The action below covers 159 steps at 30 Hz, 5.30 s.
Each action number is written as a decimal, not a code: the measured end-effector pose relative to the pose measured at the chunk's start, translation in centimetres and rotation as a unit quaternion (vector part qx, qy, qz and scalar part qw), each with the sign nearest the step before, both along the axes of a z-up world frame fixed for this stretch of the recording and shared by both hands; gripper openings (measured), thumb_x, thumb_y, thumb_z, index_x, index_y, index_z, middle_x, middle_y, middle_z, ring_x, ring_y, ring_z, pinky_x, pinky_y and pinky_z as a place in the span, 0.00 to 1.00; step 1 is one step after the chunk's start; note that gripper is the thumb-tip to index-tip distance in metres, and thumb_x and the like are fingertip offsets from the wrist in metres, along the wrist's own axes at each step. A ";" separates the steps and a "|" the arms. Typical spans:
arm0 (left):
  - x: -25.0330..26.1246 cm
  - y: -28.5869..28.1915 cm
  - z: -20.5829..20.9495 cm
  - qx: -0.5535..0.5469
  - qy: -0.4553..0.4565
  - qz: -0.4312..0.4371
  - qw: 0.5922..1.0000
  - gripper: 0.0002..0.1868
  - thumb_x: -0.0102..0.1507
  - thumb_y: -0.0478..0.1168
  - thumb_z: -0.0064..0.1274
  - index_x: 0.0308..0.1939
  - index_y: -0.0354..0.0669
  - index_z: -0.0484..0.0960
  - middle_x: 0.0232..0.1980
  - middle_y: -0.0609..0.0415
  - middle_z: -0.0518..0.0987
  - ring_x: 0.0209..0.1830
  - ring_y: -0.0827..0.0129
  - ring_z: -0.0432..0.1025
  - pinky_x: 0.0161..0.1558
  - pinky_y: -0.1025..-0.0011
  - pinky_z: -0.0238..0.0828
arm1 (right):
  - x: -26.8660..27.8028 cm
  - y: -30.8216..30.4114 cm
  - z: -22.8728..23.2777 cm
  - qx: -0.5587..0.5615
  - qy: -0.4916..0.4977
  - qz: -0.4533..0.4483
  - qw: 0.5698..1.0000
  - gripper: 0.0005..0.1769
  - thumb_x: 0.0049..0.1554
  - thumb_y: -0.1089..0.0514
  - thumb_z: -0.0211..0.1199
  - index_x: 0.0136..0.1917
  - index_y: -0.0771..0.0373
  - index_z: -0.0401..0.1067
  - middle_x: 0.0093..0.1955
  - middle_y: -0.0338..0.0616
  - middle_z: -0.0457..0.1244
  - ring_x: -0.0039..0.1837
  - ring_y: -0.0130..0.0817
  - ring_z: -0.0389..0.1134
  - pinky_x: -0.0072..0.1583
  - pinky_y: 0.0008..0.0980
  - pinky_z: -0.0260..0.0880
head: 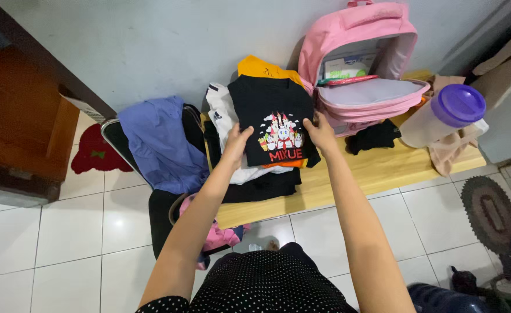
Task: The person picks up folded t-shirts from a bench and places them one by one into an open drawer.
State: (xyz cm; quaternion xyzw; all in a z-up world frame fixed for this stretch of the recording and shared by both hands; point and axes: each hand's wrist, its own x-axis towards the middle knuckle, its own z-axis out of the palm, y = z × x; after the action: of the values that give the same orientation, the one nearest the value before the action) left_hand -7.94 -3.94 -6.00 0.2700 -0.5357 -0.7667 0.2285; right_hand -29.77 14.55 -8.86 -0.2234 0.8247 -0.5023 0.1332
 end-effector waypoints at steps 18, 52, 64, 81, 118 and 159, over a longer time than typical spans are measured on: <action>0.9 0.1 -2.4 0.118 0.014 -0.006 0.993 0.23 0.61 0.35 0.53 0.62 0.36 0.75 0.51 0.51 0.79 0.49 0.67 0.75 0.52 0.67 0.75 | 0.1 4.9 2.0 -0.104 -0.394 0.126 0.905 0.27 0.58 0.51 0.60 0.68 0.60 0.68 0.55 0.41 0.69 0.48 0.28 0.73 0.48 0.32 0.77; 1.5 1.7 -0.4 -0.053 -0.014 0.034 0.998 0.24 0.65 0.34 0.50 0.66 0.37 0.71 0.60 0.50 0.79 0.59 0.68 0.73 0.61 0.71 0.67 | -5.3 -4.9 -0.2 -0.122 0.057 -0.027 0.991 0.06 0.57 0.57 0.67 0.44 0.63 0.76 0.37 0.38 0.66 0.41 0.25 0.65 0.46 0.28 0.66; 1.9 1.8 -0.7 -0.040 0.003 0.033 0.999 0.22 0.66 0.35 0.51 0.64 0.35 0.73 0.59 0.49 0.79 0.56 0.69 0.74 0.59 0.72 0.69 | -1.7 -0.3 -2.0 -0.038 -0.059 0.029 0.997 0.27 0.65 0.43 0.59 0.68 0.63 0.68 0.59 0.48 0.67 0.60 0.33 0.67 0.62 0.31 0.65; 3.9 2.1 0.3 0.028 0.099 0.014 0.995 0.30 0.65 0.33 0.50 0.72 0.41 0.65 0.62 0.51 0.76 0.61 0.69 0.70 0.62 0.70 0.66 | 4.7 1.8 4.3 -0.275 -0.327 0.092 0.899 0.27 0.62 0.57 0.60 0.73 0.59 0.64 0.65 0.42 0.66 0.63 0.31 0.68 0.63 0.33 0.69; 41.6 -1.6 4.0 -0.050 0.155 0.189 0.968 0.27 0.67 0.30 0.47 0.72 0.36 0.65 0.66 0.52 0.74 0.65 0.71 0.68 0.68 0.70 0.62 | 36.5 -12.2 7.7 -0.223 -0.340 0.281 0.869 0.29 0.63 0.57 0.58 0.77 0.55 0.60 0.69 0.41 0.63 0.68 0.32 0.64 0.67 0.33 0.65; 72.2 -3.6 2.4 -0.056 0.068 0.529 0.844 0.30 0.66 0.34 0.48 0.73 0.40 0.64 0.58 0.50 0.77 0.57 0.70 0.72 0.60 0.69 0.70 | 67.5 -33.5 7.0 -0.079 -0.404 0.584 0.700 0.26 0.64 0.58 0.56 0.75 0.57 0.61 0.67 0.43 0.65 0.64 0.33 0.67 0.64 0.34 0.69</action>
State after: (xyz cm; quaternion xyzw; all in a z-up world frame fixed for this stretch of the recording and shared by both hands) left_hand 64.21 -7.50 -3.55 0.4463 -0.3366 -0.5151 0.6498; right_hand 37.75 -18.92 -1.89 -0.4455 0.3528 -0.4292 0.7020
